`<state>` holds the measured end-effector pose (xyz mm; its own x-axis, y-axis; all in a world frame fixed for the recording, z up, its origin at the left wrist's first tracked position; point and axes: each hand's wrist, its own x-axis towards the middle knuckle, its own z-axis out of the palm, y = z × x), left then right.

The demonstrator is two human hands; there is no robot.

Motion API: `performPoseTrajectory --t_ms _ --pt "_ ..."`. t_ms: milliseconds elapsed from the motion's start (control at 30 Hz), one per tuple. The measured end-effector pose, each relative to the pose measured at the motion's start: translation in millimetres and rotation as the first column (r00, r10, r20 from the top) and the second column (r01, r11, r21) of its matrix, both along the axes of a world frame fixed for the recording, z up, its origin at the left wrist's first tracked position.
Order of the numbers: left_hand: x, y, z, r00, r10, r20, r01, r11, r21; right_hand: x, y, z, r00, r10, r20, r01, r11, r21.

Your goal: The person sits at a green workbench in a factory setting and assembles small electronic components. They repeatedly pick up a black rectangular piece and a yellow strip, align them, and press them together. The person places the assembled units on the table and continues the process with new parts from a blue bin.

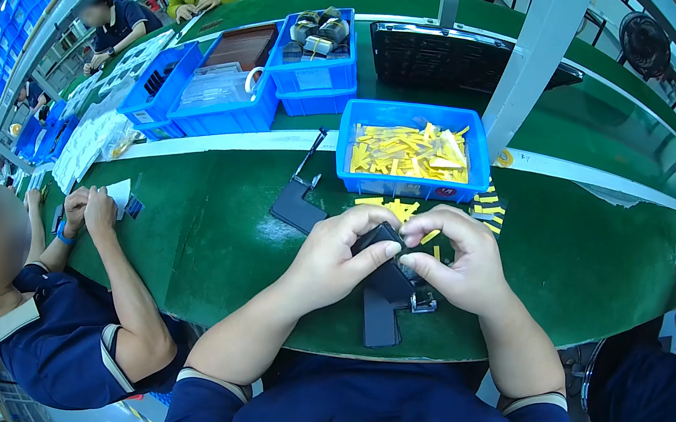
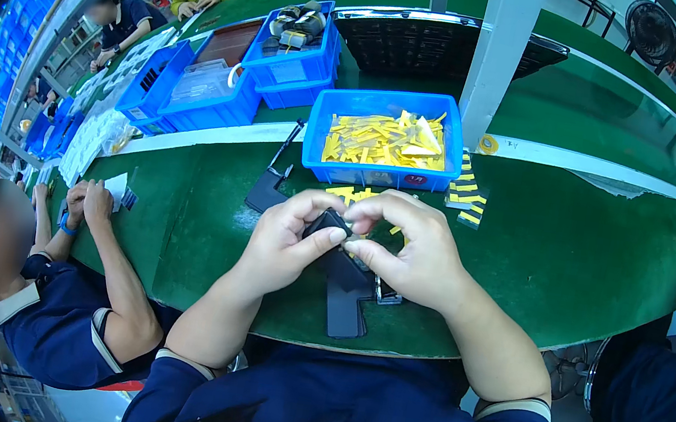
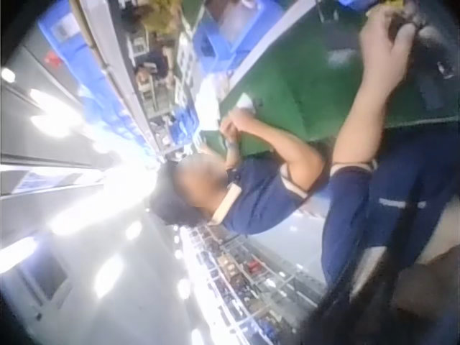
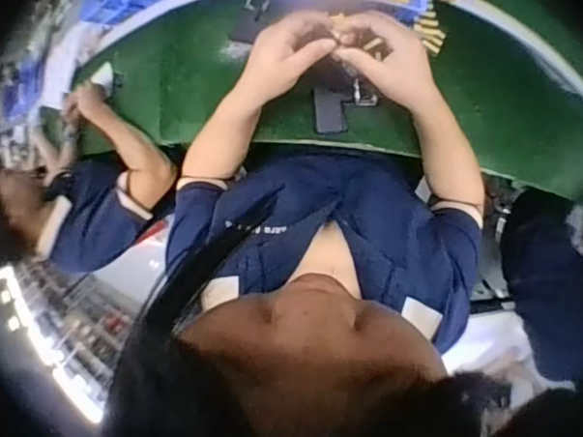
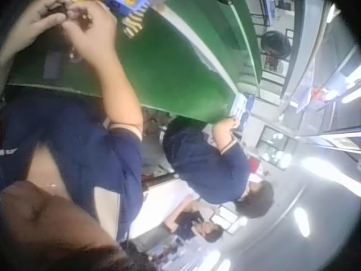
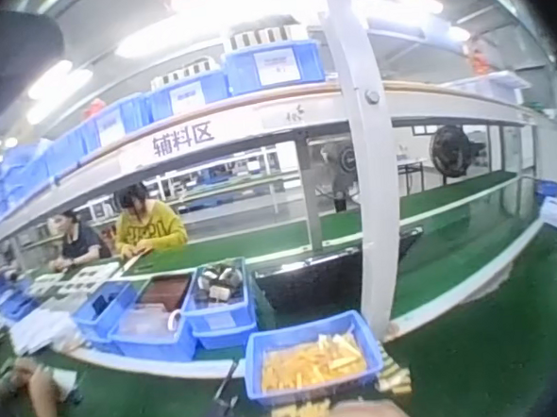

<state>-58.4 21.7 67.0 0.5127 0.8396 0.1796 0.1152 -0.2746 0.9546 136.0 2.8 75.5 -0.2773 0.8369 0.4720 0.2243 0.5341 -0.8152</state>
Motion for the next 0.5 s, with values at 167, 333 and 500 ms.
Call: performPoseTrajectory --t_ms 167,333,500 --pt "12.1 -6.7 -6.1 0.984 0.157 -0.082 -0.118 0.927 0.356 -7.0 -2.7 -7.8 0.978 -0.065 -0.198 0.025 0.980 -0.195" --pt "16.7 -9.7 -8.9 0.980 0.170 -0.103 -0.098 0.864 0.495 -10.8 -5.8 -11.4 0.958 -0.111 -0.264 0.026 0.951 -0.308" --pt "17.2 -10.6 -6.9 0.961 0.259 -0.094 -0.167 0.820 0.548 -11.7 -4.2 -15.9 0.957 -0.187 -0.220 0.129 0.959 -0.253"
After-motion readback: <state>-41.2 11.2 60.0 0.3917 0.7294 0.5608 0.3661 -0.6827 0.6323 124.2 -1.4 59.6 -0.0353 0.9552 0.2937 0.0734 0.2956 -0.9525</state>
